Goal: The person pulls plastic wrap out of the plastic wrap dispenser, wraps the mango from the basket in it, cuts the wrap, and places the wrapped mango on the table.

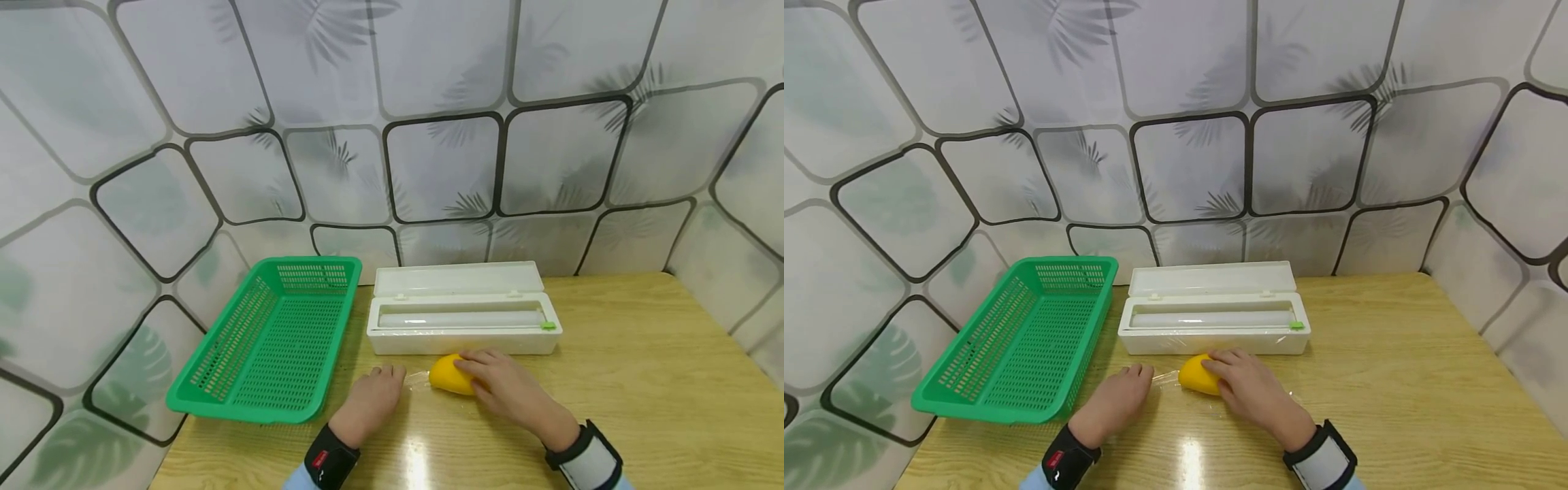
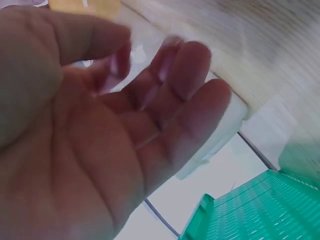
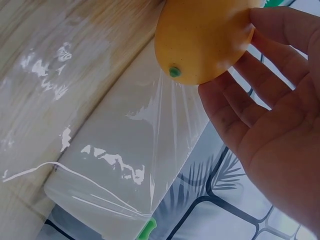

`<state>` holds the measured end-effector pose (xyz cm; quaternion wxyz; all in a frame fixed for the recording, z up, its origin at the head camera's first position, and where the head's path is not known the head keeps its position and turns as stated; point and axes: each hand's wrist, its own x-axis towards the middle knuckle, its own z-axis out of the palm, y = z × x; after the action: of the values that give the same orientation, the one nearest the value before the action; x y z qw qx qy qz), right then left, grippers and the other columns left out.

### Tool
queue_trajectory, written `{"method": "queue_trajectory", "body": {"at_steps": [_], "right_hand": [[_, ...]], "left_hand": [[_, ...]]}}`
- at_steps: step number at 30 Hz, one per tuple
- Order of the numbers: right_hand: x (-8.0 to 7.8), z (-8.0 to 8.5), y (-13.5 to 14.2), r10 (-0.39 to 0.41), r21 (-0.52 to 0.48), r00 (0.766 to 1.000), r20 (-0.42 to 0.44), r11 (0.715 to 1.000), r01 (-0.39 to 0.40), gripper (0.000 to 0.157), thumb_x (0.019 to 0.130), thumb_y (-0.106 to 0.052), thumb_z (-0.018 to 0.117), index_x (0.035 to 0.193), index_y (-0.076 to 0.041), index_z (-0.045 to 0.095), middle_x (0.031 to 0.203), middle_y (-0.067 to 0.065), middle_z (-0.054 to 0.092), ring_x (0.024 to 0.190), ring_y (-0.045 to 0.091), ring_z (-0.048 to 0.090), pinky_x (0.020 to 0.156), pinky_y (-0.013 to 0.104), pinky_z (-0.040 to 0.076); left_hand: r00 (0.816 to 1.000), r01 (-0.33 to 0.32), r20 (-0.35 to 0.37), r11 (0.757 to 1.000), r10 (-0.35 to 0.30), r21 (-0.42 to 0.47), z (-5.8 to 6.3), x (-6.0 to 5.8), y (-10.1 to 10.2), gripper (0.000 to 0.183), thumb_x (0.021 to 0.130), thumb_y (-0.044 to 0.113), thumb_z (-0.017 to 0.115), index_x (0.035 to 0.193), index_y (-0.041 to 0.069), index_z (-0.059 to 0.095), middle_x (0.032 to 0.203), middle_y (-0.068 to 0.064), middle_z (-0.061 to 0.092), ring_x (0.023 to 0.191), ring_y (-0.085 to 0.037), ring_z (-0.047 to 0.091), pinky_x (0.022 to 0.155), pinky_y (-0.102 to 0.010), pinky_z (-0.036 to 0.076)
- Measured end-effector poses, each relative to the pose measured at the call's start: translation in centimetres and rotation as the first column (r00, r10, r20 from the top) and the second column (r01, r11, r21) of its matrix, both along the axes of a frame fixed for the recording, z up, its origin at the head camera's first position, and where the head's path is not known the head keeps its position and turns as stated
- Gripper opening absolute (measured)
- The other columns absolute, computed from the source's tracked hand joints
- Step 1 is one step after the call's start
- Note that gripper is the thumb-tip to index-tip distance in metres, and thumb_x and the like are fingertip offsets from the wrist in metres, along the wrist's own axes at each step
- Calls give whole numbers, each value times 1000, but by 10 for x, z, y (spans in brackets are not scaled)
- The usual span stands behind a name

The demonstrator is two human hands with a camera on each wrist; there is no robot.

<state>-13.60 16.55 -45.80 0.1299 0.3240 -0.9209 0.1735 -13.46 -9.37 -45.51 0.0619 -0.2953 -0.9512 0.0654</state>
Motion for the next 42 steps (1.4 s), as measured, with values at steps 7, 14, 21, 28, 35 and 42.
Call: {"method": "queue_trajectory", "body": {"at_steps": [7, 14, 21, 28, 35, 42], "right_hand": [[0, 1, 1, 2, 3, 1000, 6, 1000, -3, 37, 85, -6, 73, 122, -6, 70, 122, 11, 68, 108, 29, 62, 92, 44, 52], [-1, 1, 1, 6, 2, 1000, 1, 1000, -6, 37, 85, -6, 73, 122, -6, 69, 122, 11, 68, 107, 29, 62, 91, 44, 53], [0, 2, 2, 15, -2, 1000, -23, 1000, -16, 38, 84, -4, 73, 121, -6, 70, 121, 11, 68, 106, 28, 63, 91, 44, 53], [0, 4, 2, 19, -1, 1000, -10, 1000, -19, 38, 85, -3, 72, 122, -6, 69, 122, 11, 67, 107, 29, 62, 92, 45, 52], [1, 4, 0, -11, 7, 1000, 1, 1000, 11, 38, 84, -4, 73, 122, -6, 69, 122, 11, 68, 106, 29, 62, 92, 45, 52], [1, 3, -2, -30, 14, 999, 26, 999, 30, 36, 85, -5, 73, 122, -5, 70, 123, 11, 68, 108, 28, 62, 93, 44, 52]], "left_hand": [[990, 10, -143, 994, 5, 104, -2, -6, 2, 20, 92, 15, 64, 92, 8, 45, 77, -1, 46, 62, -15, 53, 39, -24, 39], [996, 66, -77, 967, -48, 245, 2, -10, 4, 25, 90, 5, 69, 103, 9, 48, 82, -2, 51, 57, -10, 50, 41, -17, 37], [988, 125, -121, 966, -100, 227, 6, -10, 4, 29, 85, 1, 71, 105, 11, 54, 91, -2, 58, 70, -13, 58, 44, -17, 41], [951, 180, -284, 968, -126, 175, 11, -11, 1, 32, 77, -1, 80, 99, 11, 60, 89, -1, 57, 74, -13, 57, 48, -17, 44], [900, 265, -398, 948, -178, 176, 13, -14, 7, 29, 80, -1, 78, 100, 16, 65, 94, 2, 62, 83, -13, 59, 48, -18, 46], [872, 355, -421, 915, -251, 190, 15, -21, 22, 25, 86, -1, 72, 102, 17, 66, 101, 1, 61, 84, -13, 58, 49, -17, 44]]}}
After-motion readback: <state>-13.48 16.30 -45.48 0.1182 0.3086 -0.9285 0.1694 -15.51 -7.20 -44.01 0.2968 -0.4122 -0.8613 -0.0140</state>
